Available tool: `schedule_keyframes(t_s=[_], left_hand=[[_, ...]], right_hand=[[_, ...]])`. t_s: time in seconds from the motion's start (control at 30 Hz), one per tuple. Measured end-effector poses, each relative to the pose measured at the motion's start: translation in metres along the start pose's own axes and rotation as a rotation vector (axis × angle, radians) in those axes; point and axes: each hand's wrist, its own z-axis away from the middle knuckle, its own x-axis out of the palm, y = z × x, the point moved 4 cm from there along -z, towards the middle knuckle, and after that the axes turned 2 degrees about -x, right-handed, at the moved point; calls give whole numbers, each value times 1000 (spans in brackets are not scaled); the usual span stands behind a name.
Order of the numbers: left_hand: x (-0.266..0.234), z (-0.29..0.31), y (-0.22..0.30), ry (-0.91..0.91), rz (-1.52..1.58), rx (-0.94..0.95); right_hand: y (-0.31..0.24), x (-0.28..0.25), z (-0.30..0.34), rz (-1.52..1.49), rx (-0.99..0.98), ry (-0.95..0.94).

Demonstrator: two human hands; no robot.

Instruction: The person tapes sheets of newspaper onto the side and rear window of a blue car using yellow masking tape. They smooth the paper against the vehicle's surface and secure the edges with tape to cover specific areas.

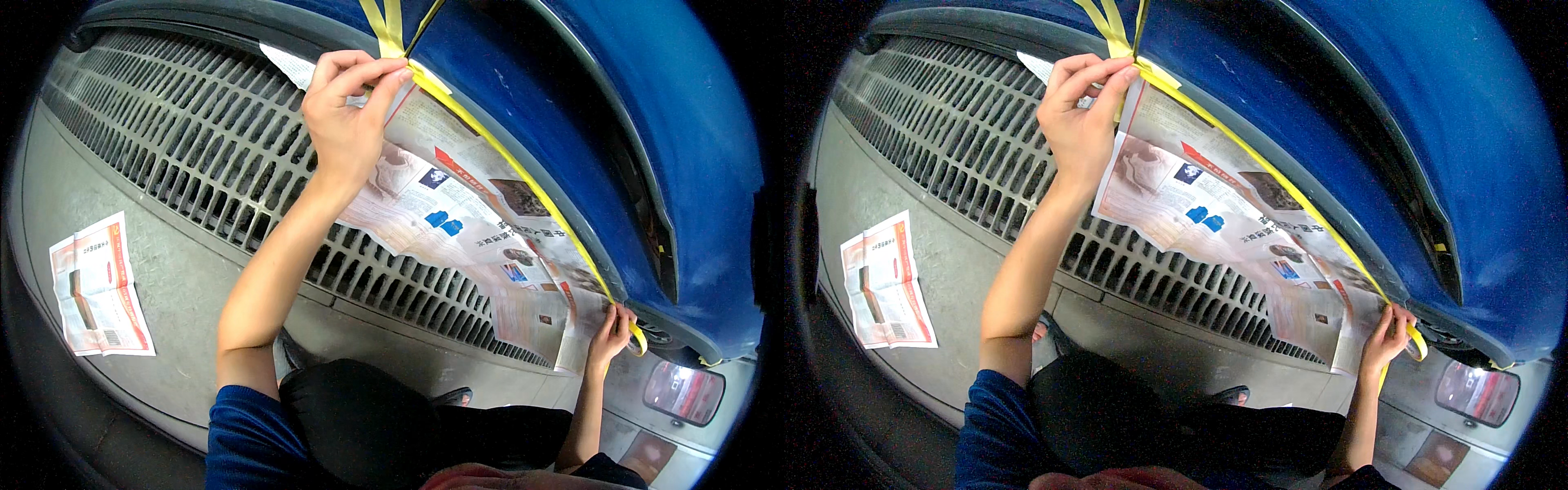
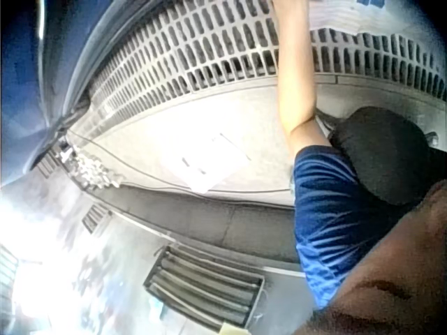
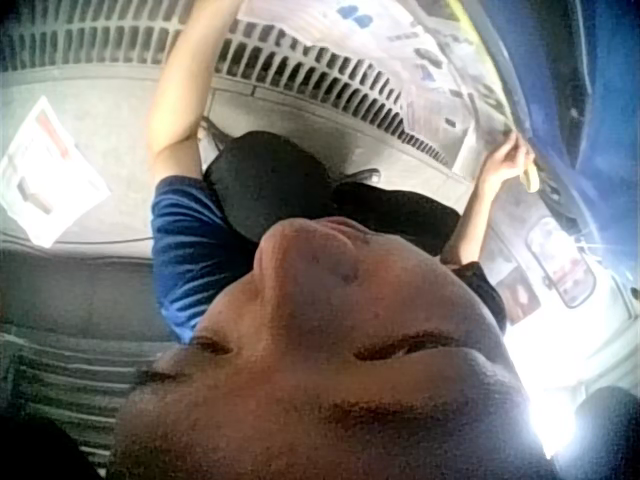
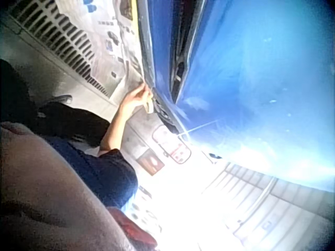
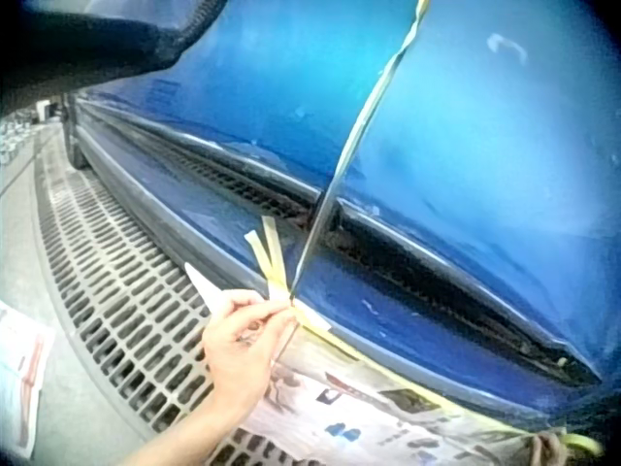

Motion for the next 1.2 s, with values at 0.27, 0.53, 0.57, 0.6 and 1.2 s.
schedule_keyframes(t_s=[0.27, 0.53, 0.57, 0.6, 1.2], left_hand=[[1, 3, -3, -30, -44, -63], [1, 4, -3, -11, -16, -72], [1, 4, -2, -13, -25, -64], [1, 5, -2, -15, -34, -56], [24, 56, 6, -69, -883, 697]], right_hand=[[5, 4, 6, -18, 12, 52], [-1, 5, 2, -61, 38, 61], [-3, 6, 3, -71, 42, 55], [-6, 6, 3, -62, 25, 62], [19, 24, -7, -115, 6, 74]])
